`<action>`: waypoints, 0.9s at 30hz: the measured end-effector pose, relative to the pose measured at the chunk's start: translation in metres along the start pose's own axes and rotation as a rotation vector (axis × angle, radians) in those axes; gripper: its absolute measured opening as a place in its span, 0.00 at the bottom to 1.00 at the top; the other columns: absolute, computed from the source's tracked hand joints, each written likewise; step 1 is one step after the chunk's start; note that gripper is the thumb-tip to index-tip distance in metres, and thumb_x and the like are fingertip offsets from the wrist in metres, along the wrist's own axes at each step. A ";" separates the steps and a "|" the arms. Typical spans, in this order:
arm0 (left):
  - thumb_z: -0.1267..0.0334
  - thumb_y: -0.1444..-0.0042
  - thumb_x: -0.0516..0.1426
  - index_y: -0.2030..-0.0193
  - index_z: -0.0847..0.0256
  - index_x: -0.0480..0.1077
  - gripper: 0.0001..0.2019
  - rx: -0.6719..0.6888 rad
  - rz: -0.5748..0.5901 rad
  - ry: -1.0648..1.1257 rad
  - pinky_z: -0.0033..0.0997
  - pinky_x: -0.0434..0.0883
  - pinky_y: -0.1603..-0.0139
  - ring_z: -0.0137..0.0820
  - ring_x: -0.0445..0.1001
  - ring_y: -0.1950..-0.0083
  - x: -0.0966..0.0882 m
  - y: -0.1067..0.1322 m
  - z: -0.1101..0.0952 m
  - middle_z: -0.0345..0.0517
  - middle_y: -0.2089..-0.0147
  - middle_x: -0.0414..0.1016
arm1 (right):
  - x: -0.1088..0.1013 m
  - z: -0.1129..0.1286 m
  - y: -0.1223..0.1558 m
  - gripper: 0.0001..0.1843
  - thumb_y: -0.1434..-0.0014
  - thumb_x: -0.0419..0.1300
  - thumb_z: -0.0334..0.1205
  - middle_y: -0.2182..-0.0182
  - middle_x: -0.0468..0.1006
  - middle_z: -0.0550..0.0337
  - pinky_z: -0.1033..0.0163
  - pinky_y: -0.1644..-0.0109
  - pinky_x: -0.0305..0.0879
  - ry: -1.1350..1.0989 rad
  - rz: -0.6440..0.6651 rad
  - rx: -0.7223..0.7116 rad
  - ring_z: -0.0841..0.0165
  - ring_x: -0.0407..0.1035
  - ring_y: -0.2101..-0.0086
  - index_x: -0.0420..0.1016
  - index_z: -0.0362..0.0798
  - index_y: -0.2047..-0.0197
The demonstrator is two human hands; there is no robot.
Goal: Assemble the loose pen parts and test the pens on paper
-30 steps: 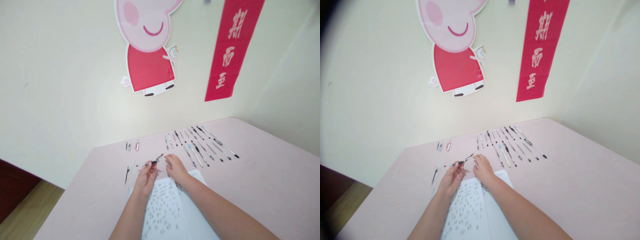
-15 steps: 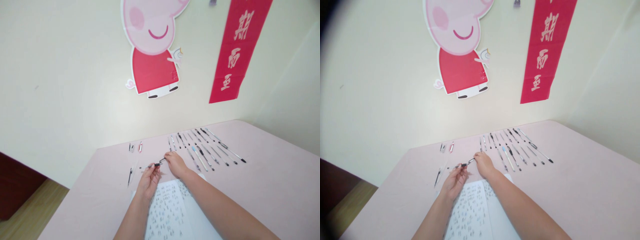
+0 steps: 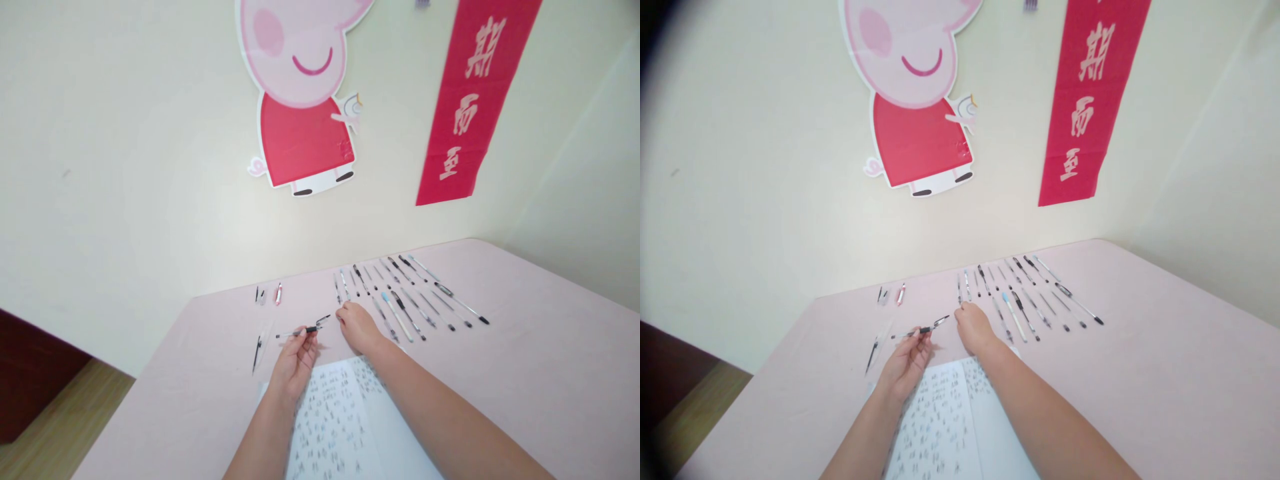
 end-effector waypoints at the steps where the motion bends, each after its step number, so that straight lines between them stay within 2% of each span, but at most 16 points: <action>1: 0.80 0.46 0.51 0.70 0.68 0.71 0.09 0.000 0.000 0.002 0.22 0.75 0.69 0.26 0.76 0.70 0.000 0.000 0.000 0.49 0.71 0.77 | 0.000 0.000 0.000 0.12 0.47 0.51 0.25 0.67 0.72 0.52 0.64 0.59 0.56 0.000 0.002 0.002 0.64 0.65 0.63 0.75 0.43 0.68; 7: 0.81 0.47 0.51 0.70 0.68 0.71 0.09 0.005 0.008 0.022 0.22 0.75 0.68 0.27 0.76 0.69 0.000 0.000 -0.001 0.48 0.71 0.77 | -0.002 0.000 0.000 0.13 0.47 0.51 0.25 0.67 0.72 0.52 0.63 0.58 0.58 -0.117 -0.069 0.005 0.65 0.65 0.63 0.75 0.44 0.65; 11: 0.80 0.46 0.51 0.68 0.68 0.71 0.09 0.003 0.005 0.042 0.23 0.75 0.66 0.27 0.77 0.67 -0.002 -0.002 0.000 0.49 0.69 0.77 | -0.005 0.000 0.000 0.12 0.48 0.53 0.26 0.67 0.73 0.55 0.63 0.57 0.61 -0.395 -0.194 -0.013 0.68 0.66 0.65 0.75 0.45 0.63; 14: 0.80 0.46 0.51 0.67 0.68 0.71 0.09 0.010 -0.005 0.056 0.23 0.76 0.66 0.27 0.77 0.67 -0.004 -0.004 0.000 0.49 0.69 0.77 | -0.006 -0.001 -0.001 0.09 0.49 0.55 0.26 0.70 0.73 0.58 0.65 0.62 0.62 -0.636 -0.236 0.030 0.70 0.66 0.69 0.74 0.45 0.67; 19: 0.80 0.45 0.50 0.67 0.68 0.70 0.10 0.027 -0.006 0.067 0.23 0.76 0.65 0.28 0.77 0.66 -0.004 -0.005 -0.001 0.50 0.68 0.77 | -0.002 0.005 -0.002 0.03 0.50 0.57 0.33 0.77 0.72 0.62 0.67 0.69 0.61 -0.947 -0.159 0.081 0.72 0.65 0.74 0.73 0.45 0.71; 27: 0.80 0.44 0.49 0.67 0.66 0.69 0.10 0.084 -0.025 0.057 0.22 0.75 0.64 0.27 0.77 0.65 -0.002 -0.004 -0.004 0.50 0.68 0.77 | 0.004 0.010 -0.002 0.04 0.52 0.58 0.34 0.74 0.73 0.61 0.67 0.68 0.62 -1.102 -0.114 0.068 0.72 0.66 0.73 0.72 0.45 0.69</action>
Point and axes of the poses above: each hand's wrist, its own y-axis away from the middle knuckle, its own x-axis out of the palm, z = x × y, the point moved 5 cm from there along -y, towards the middle knuckle
